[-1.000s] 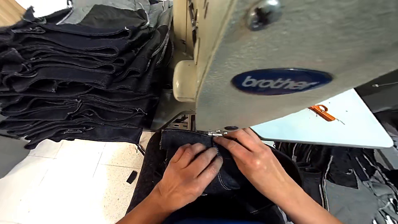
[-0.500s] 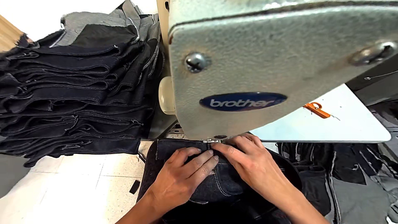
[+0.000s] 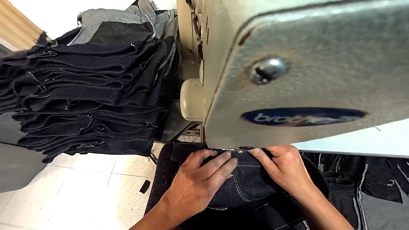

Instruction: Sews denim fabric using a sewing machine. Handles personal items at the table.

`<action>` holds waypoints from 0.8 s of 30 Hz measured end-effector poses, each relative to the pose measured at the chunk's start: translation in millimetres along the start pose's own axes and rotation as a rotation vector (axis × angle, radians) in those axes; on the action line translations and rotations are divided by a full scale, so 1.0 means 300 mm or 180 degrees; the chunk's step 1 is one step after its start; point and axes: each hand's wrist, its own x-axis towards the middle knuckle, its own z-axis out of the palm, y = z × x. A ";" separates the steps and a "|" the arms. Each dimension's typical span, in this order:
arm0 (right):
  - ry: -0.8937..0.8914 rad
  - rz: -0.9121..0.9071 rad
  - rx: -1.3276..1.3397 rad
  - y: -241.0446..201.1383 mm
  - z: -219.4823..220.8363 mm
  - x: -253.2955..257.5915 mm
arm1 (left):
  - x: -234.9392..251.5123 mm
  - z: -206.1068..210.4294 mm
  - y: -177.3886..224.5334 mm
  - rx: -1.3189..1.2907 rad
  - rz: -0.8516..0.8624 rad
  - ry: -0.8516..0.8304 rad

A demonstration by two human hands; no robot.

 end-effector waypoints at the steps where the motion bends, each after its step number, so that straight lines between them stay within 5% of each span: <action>1: -0.0007 0.0004 0.0017 0.000 -0.001 -0.002 | -0.001 0.000 0.001 -0.0008 0.0000 -0.0002; 14: -0.0058 -0.0165 0.0063 -0.006 -0.005 0.011 | -0.001 -0.025 0.004 -0.0079 -0.0045 -0.0035; 20: -0.0194 -0.0178 -0.0077 -0.004 -0.006 0.010 | 0.012 -0.088 -0.039 -0.0364 -0.0443 0.0335; 24: -0.0241 -0.0234 -0.0147 -0.018 -0.007 0.010 | 0.010 -0.084 -0.064 -0.0043 -0.1038 0.0034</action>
